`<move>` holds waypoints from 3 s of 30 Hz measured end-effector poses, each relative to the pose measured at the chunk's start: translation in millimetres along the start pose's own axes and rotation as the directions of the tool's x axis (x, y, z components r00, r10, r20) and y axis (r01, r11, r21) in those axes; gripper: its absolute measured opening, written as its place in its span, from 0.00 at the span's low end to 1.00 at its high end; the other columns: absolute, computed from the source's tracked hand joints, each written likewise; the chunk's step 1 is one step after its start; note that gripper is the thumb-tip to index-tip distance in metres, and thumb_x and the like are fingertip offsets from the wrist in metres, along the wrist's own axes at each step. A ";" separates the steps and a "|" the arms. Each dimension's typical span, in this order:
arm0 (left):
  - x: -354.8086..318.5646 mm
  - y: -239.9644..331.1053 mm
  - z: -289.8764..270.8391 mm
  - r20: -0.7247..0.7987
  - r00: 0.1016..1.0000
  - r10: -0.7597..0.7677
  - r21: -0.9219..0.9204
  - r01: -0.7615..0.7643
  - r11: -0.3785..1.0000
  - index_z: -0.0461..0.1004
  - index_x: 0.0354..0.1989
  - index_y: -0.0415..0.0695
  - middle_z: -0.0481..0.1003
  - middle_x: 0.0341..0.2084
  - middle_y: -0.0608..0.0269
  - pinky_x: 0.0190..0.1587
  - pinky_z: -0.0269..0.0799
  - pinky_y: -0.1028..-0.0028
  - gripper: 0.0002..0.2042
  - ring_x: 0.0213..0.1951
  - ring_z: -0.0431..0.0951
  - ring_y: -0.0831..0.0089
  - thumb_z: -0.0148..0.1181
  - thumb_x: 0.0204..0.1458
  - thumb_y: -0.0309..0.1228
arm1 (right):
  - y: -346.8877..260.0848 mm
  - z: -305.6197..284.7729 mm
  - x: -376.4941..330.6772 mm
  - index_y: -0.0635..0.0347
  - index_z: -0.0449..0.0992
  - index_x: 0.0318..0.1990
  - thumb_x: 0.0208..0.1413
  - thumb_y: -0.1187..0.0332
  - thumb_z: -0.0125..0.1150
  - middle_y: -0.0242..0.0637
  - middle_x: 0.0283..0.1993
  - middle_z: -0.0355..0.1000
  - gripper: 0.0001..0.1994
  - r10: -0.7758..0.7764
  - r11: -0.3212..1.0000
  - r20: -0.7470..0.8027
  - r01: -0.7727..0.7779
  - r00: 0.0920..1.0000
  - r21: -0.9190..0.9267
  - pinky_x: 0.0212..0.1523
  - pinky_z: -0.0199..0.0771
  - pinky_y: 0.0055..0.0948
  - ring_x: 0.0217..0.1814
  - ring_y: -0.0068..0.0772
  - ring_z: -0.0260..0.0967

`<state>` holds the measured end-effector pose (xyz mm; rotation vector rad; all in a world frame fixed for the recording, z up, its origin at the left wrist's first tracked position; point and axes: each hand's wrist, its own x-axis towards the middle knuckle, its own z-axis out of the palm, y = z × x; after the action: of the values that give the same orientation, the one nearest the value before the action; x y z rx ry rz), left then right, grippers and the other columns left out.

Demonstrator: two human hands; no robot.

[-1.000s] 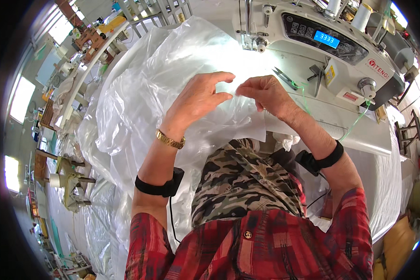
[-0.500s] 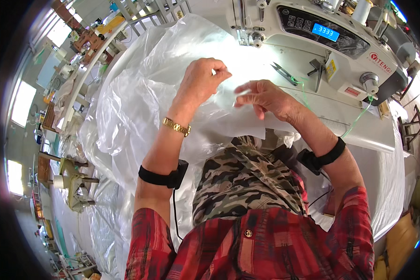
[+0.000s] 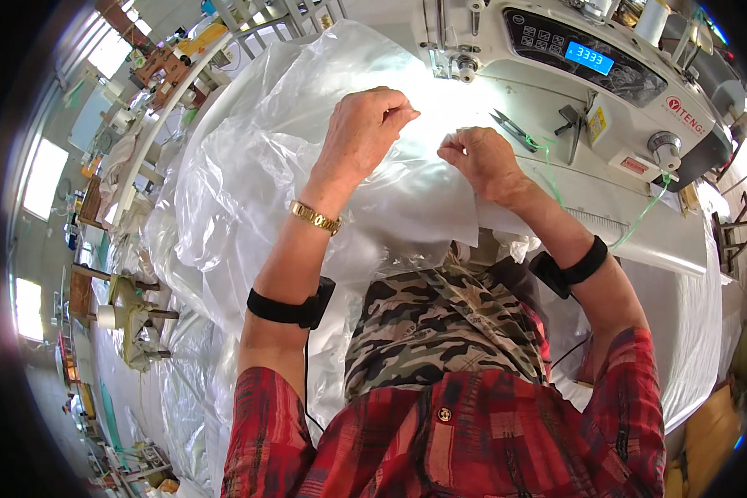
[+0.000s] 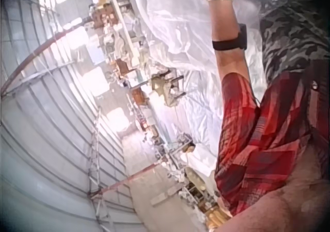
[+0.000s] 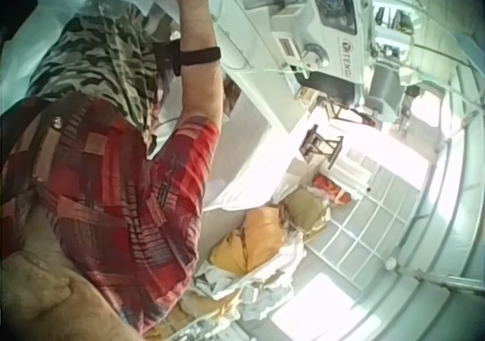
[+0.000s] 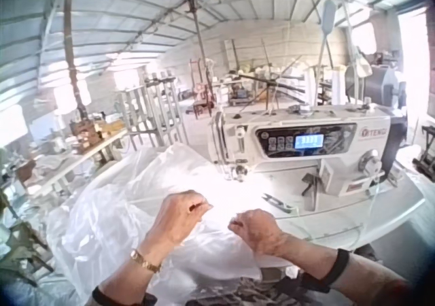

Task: Sewing together large sheets of transparent plastic using an industrial sewing machine.

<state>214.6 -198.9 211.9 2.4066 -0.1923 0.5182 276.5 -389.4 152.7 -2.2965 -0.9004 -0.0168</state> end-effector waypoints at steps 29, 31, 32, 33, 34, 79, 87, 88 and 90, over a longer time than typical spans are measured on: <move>-47.6 -5.2 59.4 0.140 0.839 0.525 0.399 -0.534 0.746 0.75 0.29 0.42 0.74 0.34 0.64 0.37 0.72 0.67 0.04 0.39 0.75 0.68 0.61 0.44 0.25 | 29.5 11.5 16.3 0.57 0.77 0.38 0.54 0.67 0.59 0.38 0.36 0.73 0.07 -0.119 0.987 -0.120 0.104 0.986 -0.124 0.41 0.71 0.38 0.40 0.42 0.73; -47.2 -6.8 63.3 0.161 0.836 0.524 0.384 -0.543 0.747 0.74 0.29 0.40 0.74 0.34 0.63 0.40 0.72 0.67 0.05 0.39 0.75 0.67 0.60 0.44 0.25 | 31.9 8.4 17.2 0.57 0.77 0.39 0.54 0.67 0.59 0.38 0.36 0.74 0.08 -0.130 0.987 -0.104 0.118 0.986 -0.113 0.42 0.71 0.39 0.40 0.43 0.73; -47.3 -7.0 65.3 0.181 0.834 0.521 0.373 -0.548 0.749 0.74 0.29 0.39 0.74 0.34 0.61 0.42 0.71 0.67 0.05 0.40 0.74 0.66 0.60 0.43 0.24 | 33.8 6.6 17.7 0.57 0.76 0.40 0.54 0.67 0.59 0.39 0.36 0.74 0.08 -0.147 0.985 -0.087 0.138 0.985 -0.102 0.43 0.71 0.39 0.41 0.44 0.73; -46.2 -6.4 66.6 0.184 0.832 0.524 0.370 -0.552 0.747 0.74 0.29 0.39 0.74 0.34 0.61 0.42 0.71 0.67 0.05 0.40 0.74 0.66 0.60 0.43 0.24 | 33.2 3.8 18.4 0.57 0.76 0.41 0.54 0.66 0.59 0.39 0.36 0.75 0.09 -0.165 0.983 -0.072 0.158 0.984 -0.089 0.43 0.71 0.39 0.41 0.44 0.73; -45.3 -5.6 68.1 0.194 0.832 0.519 0.349 -0.553 0.756 0.73 0.29 0.38 0.74 0.34 0.61 0.43 0.72 0.67 0.05 0.40 0.75 0.65 0.60 0.44 0.24 | 32.7 0.8 18.9 0.57 0.76 0.41 0.54 0.66 0.59 0.39 0.36 0.75 0.09 -0.160 0.984 -0.075 0.154 0.984 -0.089 0.43 0.71 0.39 0.41 0.44 0.73; -57.1 13.4 87.5 0.100 0.927 0.362 0.345 -0.373 0.861 0.74 0.32 0.38 0.78 0.37 0.60 0.39 0.76 0.65 0.04 0.39 0.78 0.60 0.60 0.50 0.24 | 32.0 54.1 -180.6 0.65 0.80 0.37 0.62 0.64 0.60 0.25 0.29 0.74 0.12 0.206 0.379 0.298 -0.357 0.932 0.854 0.28 0.66 0.15 0.26 0.12 0.65; -60.4 14.4 87.2 0.090 0.925 0.368 0.357 -0.375 0.856 0.76 0.36 0.38 0.78 0.39 0.57 0.41 0.77 0.64 0.06 0.41 0.79 0.59 0.61 0.50 0.24 | 29.1 83.3 -148.1 0.71 0.78 0.42 0.56 0.51 0.65 0.31 0.30 0.73 0.24 0.344 0.386 -0.081 -0.063 0.935 0.921 0.41 0.71 0.28 0.35 0.25 0.67; -61.6 14.3 86.7 0.087 0.928 0.361 0.359 -0.367 0.858 0.76 0.37 0.37 0.78 0.40 0.56 0.41 0.77 0.64 0.06 0.41 0.79 0.59 0.61 0.50 0.24 | 28.3 83.4 -146.0 0.71 0.78 0.42 0.56 0.51 0.65 0.31 0.30 0.73 0.24 0.344 0.386 -0.085 -0.059 0.935 0.920 0.41 0.71 0.28 0.35 0.25 0.67; -60.9 14.0 86.5 0.083 0.930 0.357 0.362 -0.362 0.859 0.77 0.37 0.37 0.78 0.40 0.56 0.41 0.77 0.64 0.07 0.41 0.79 0.59 0.61 0.50 0.24 | 24.4 81.2 -141.3 0.70 0.78 0.41 0.59 0.53 0.61 0.30 0.30 0.73 0.23 0.281 0.418 0.178 -0.287 0.943 0.862 0.38 0.69 0.30 0.33 0.26 0.65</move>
<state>182.8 -264.5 133.9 2.7592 -0.6100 0.7662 166.1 -440.0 41.5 -1.3835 -0.3220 0.5054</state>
